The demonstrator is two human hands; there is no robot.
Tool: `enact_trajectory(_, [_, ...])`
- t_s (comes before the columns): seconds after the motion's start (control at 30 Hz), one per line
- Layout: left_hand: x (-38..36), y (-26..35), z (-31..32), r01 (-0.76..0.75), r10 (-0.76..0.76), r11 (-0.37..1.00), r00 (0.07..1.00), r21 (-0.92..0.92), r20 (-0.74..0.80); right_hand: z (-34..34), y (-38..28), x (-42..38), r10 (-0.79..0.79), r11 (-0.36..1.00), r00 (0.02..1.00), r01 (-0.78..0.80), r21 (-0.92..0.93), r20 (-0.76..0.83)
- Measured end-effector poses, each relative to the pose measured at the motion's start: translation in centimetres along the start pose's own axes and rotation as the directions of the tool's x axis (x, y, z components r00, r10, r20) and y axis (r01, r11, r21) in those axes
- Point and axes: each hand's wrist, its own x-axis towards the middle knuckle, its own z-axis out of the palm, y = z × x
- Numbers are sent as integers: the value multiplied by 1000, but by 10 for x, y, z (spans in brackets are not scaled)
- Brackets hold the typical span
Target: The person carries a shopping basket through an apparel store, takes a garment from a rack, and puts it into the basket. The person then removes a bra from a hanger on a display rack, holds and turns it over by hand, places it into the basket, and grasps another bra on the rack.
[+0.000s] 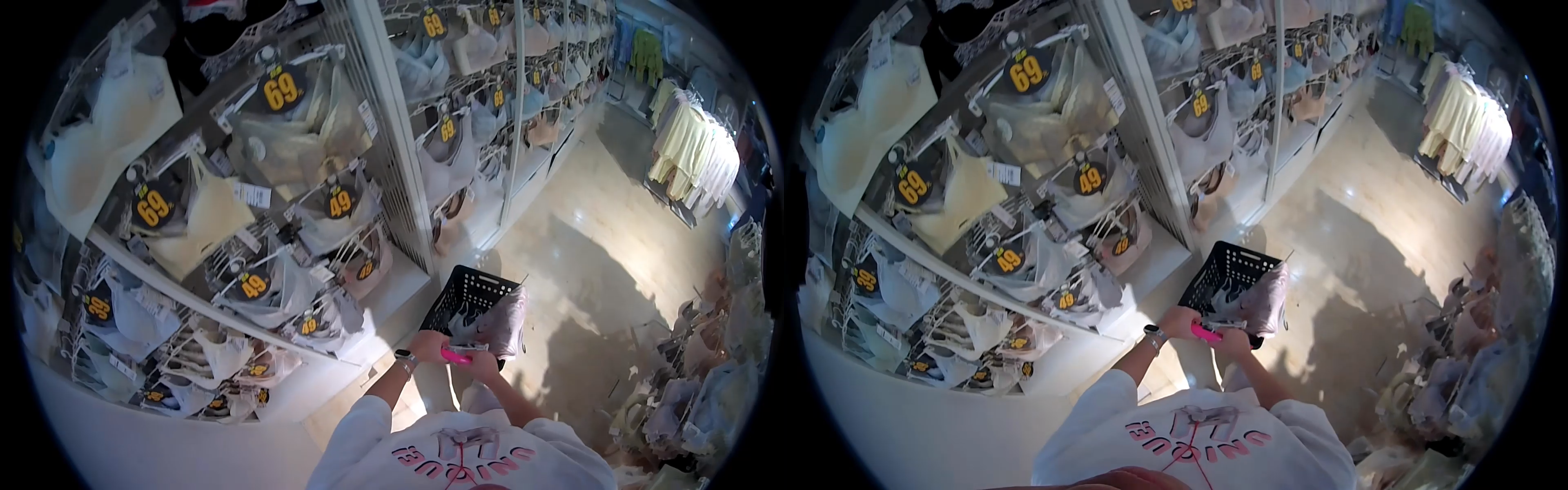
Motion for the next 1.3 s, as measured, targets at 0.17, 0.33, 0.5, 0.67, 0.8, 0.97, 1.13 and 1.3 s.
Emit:
enact_trajectory(0.17, [45,-11,-10,-10,4,996,998,87,69,-21,8,32,67,998,995,-68,13,80])
enact_trajectory(0.33, [83,-14,-17,-28,17,990,996,139,85,-53,12,56,120,993,987,-122,6,107])
enact_trajectory(0.5, [125,-15,-24,-34,19,989,994,141,105,-82,29,82,118,992,987,-122,29,106])
enact_trajectory(0.67, [152,-14,-28,-22,14,995,997,100,76,-93,53,112,119,992,982,-114,-47,148])
enact_trajectory(0.8, [174,-18,-32,-16,8,995,997,101,74,-99,69,132,109,993,987,-104,-50,120])
enact_trajectory(0.97, [198,-26,-40,-81,76,989,996,122,45,-102,81,152,106,992,991,-100,-78,82])
enact_trajectory(1.13, [225,-39,-51,-119,116,989,993,93,37,-114,78,172,135,985,990,-130,-111,40])
enact_trajectory(1.3, [261,-53,-63,-164,163,986,986,43,21,-123,81,202,170,981,985,-170,-90,-6])
